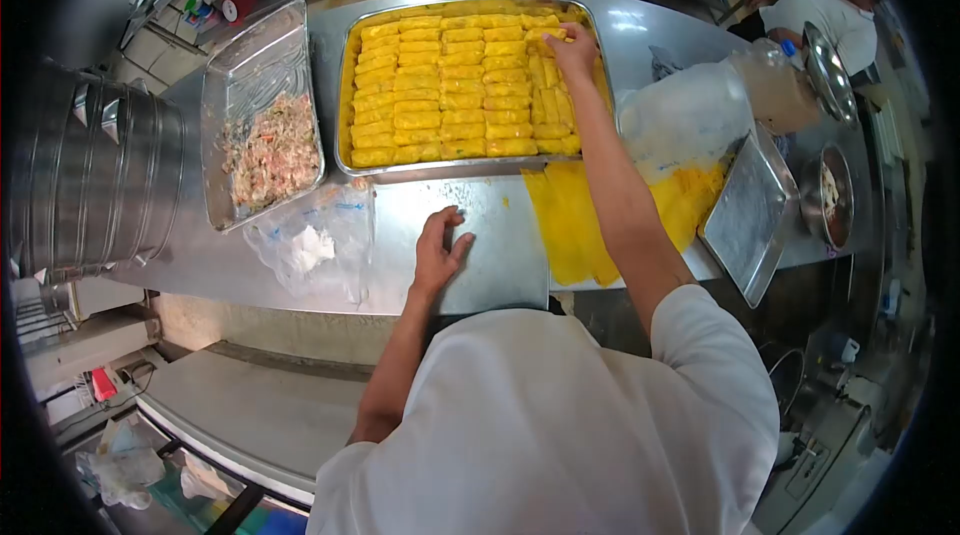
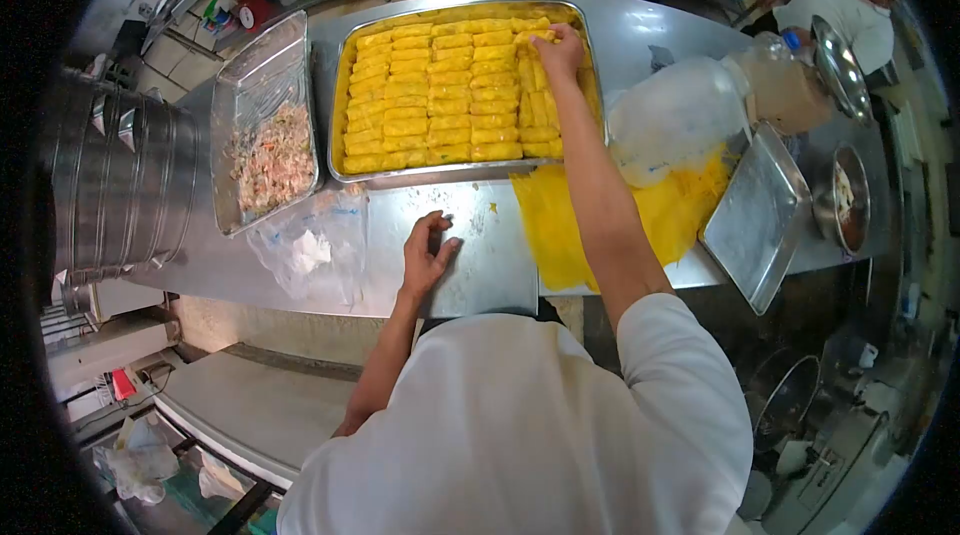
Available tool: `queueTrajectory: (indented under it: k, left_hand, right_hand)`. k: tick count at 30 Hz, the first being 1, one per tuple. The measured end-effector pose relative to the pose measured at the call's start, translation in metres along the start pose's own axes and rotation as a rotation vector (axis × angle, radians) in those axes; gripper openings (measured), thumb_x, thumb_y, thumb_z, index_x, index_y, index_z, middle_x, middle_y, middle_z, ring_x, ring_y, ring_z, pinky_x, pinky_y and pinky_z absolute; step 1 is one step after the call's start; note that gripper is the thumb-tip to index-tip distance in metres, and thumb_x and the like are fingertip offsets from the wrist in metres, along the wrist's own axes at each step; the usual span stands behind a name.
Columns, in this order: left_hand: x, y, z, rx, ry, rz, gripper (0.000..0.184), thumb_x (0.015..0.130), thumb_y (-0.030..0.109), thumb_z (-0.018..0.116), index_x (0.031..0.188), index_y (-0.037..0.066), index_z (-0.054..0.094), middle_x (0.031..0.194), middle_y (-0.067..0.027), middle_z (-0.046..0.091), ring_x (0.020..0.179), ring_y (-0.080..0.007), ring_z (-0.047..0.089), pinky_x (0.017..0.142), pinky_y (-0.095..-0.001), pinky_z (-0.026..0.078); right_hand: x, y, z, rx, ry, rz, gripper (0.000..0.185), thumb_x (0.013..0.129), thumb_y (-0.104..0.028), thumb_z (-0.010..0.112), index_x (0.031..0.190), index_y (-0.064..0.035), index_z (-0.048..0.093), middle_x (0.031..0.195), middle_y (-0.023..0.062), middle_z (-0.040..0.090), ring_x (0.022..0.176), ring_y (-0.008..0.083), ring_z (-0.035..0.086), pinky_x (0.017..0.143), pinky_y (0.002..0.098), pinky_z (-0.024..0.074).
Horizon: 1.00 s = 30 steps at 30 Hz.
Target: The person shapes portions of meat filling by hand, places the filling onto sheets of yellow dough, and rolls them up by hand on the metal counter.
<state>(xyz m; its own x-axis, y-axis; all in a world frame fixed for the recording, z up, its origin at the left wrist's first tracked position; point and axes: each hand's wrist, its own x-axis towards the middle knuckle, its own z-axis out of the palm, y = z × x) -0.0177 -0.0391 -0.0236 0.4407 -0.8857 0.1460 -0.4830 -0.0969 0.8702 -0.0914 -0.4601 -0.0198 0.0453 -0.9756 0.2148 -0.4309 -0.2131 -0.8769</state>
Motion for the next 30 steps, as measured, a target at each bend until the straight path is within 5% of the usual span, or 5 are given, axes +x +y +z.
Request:
queueTrajectory:
  k: [13,17,21,24,30]
  left_hand:
    - [0.0,0.004,0.0,0.014,0.005,0.002,0.041,0.076,0.006,0.073,0.114,0.002,0.057,0.101,-0.0139,0.062,0.096,-0.0273,0.061,0.085,-0.0351,0.049]
    - [0.002,0.004,0.002,-0.043,0.006,0.003,0.042,0.077,0.005,0.072,0.116,0.002,0.057,0.1,-0.0123,0.062,0.094,-0.024,0.062,0.082,-0.033,0.049]
    - [0.002,0.008,0.002,-0.02,0.019,0.048,0.041,0.078,0.005,0.071,0.116,0.002,0.058,0.1,-0.0102,0.062,0.092,-0.0211,0.062,0.08,-0.0307,0.049]
    - [0.002,0.007,0.002,-0.01,0.013,0.054,0.039,0.077,0.003,0.071,0.114,0.002,0.058,0.1,-0.0107,0.062,0.091,-0.0218,0.062,0.08,-0.0309,0.049]
    - [0.003,0.005,-0.001,-0.108,-0.035,-0.015,0.036,0.08,0.001,0.068,0.115,0.003,0.058,0.1,-0.0085,0.061,0.089,-0.0178,0.061,0.077,-0.0291,0.05]
  right_hand:
    - [-0.021,-0.034,-0.036,-0.521,-0.204,-0.128,0.049,0.08,-0.024,0.072,0.123,-0.0041,0.06,0.095,0.0208,0.068,0.095,0.0368,0.063,0.085,0.0427,0.0489]
    - [-0.101,-0.06,-0.113,0.042,-0.368,-0.283,0.035,0.085,-0.022,0.069,0.114,-0.0048,0.066,0.095,0.0135,0.071,0.086,0.0211,0.067,0.077,0.032,0.0506]
    - [-0.196,-0.062,-0.183,-0.216,-0.426,-0.018,0.024,0.078,-0.017,0.074,0.096,-0.0016,0.069,0.087,0.0118,0.07,0.081,0.0186,0.066,0.073,0.0306,0.0503]
    - [-0.254,-0.034,-0.187,-0.416,-0.189,-0.219,0.013,0.074,-0.012,0.073,0.075,-0.0018,0.066,0.075,0.012,0.066,0.072,0.0248,0.065,0.069,0.0342,0.0503]
    - [-0.245,-0.016,-0.221,0.017,-0.032,0.055,0.015,0.08,-0.014,0.071,0.083,-0.0007,0.066,0.082,0.0076,0.066,0.078,0.0162,0.063,0.07,0.0291,0.0492]
